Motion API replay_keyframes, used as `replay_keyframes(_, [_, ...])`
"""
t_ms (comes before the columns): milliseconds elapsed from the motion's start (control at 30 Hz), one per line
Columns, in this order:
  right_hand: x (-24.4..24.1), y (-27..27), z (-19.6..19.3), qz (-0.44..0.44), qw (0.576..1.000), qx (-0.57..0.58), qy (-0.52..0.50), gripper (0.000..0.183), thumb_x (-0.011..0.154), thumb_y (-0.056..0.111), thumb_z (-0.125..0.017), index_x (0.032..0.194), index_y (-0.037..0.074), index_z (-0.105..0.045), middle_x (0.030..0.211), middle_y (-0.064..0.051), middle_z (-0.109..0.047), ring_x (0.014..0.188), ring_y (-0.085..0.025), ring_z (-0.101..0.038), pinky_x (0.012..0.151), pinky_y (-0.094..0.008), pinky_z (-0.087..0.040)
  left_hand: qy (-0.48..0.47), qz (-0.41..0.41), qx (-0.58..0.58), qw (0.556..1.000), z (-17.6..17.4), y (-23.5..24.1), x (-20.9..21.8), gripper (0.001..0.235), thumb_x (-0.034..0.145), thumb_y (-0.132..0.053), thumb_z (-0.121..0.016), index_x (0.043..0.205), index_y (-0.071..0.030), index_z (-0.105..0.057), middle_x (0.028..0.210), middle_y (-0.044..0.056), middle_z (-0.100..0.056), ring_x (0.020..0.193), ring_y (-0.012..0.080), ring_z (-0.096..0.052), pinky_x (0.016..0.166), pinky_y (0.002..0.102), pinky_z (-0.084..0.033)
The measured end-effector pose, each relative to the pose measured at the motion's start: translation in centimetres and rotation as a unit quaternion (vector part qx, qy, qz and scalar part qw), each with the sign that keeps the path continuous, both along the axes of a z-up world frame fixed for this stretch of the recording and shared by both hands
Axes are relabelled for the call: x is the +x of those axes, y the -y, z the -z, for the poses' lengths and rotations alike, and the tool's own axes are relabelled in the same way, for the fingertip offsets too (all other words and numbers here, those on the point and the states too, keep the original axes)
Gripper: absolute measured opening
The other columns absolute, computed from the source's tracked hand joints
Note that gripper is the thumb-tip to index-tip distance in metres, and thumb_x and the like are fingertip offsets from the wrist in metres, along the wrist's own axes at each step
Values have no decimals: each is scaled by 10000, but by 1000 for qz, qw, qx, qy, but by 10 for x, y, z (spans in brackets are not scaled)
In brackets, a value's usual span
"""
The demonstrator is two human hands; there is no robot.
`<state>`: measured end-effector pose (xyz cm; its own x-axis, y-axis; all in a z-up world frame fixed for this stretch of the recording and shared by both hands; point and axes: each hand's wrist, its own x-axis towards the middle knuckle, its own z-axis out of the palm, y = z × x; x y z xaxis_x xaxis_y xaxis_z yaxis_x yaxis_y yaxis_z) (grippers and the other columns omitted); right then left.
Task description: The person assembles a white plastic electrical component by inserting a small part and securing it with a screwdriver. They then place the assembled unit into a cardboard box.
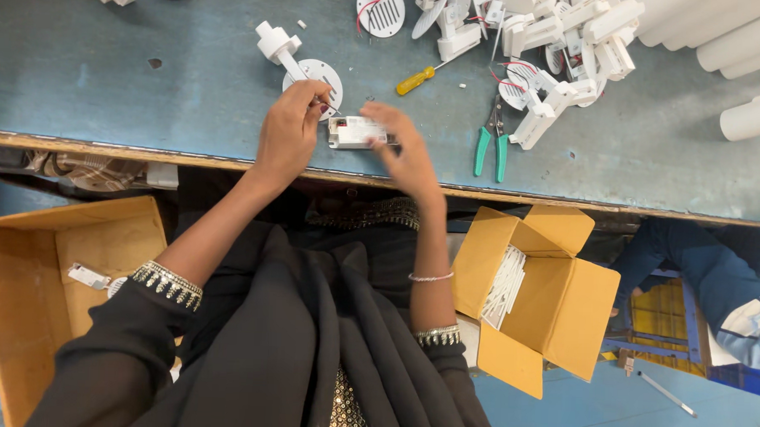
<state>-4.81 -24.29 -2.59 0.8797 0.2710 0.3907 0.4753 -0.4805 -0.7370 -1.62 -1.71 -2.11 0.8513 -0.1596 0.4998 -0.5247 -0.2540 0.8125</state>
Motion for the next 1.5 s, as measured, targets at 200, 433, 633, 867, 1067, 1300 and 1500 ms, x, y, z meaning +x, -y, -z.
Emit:
replay_keyframes(200, [48, 41, -9, 163, 974, -149, 58, 568, 848, -148, -602, 1371, 72, -640, 1410, -185, -592, 1323, -375, -527, 1114, -444, -420, 30, -32, 13, 999, 0, -11, -14, 174, 904, 107, -633, 1043, 15, -582, 1050, 142, -628, 1017, 344, -608, 867, 431, -487])
replay_keyframes(433, [58, 29, -7, 199, 954, -182, 128, 350, 903, -117, -625, 1201, 65, -649, 1367, -151, -652, 1369, -347, -541, 1147, -450, -401, 95, -48, 76, 991, 9, 0, -27, 124, 930, 25, -640, 1043, -18, -609, 1032, 114, -629, 994, 332, -603, 867, 441, -477])
replay_keyframes(633, [28, 25, -52, 221, 959, -43, 172, 253, 1060, -70, -500, 1287, 30, -547, 1196, -161, -618, 1138, -279, -619, 1014, -381, -480, 92, -50, 74, 992, 6, 4, -26, 100, 948, 21, -631, 1027, -30, -596, 1023, 102, -628, 980, 324, -603, 862, 437, -478])
replay_keyframes(867, [-13, 1, -60, 127, 986, -107, 10, 225, 1028, 140, -657, 1238, 73, -612, 1103, -144, -678, 955, -295, -667, 847, -387, -540, 83, 37, 103, 991, 10, -7, -11, 113, 918, 37, -618, 1015, -18, -596, 1011, 137, -616, 995, 374, -596, 865, 464, -474])
replay_keyframes(1067, [-30, -13, -46, 81, 982, -155, -67, 483, 933, 236, -769, 1378, 144, -603, 1172, -155, -692, 1044, -328, -671, 896, -386, -537, 78, 76, 355, 928, -11, -49, 52, 178, 801, -11, -655, 976, -32, -675, 991, 156, -691, 927, 397, -671, 781, 487, -533])
replay_keyframes(1300, [-25, -21, -37, 109, 983, -148, -23, 505, 897, 288, -795, 1340, 149, -597, 1200, -134, -716, 1012, -316, -686, 831, -380, -547, 104, 35, 530, 841, -14, -55, 76, 139, 793, -62, -690, 926, -50, -726, 963, 129, -712, 923, 343, -715, 757, 459, -585])
replay_keyframes(1500, [-19, -29, -35, 178, 963, -168, -112, 514, 855, 340, -821, 1309, 207, -620, 1023, -108, -740, 785, -286, -683, 737, -384, -540, 115, 33, 363, 924, -7, -3, 32, 159, 779, 9, -663, 936, -19, -660, 996, 130, -666, 998, 345, -665, 818, 463, -546])
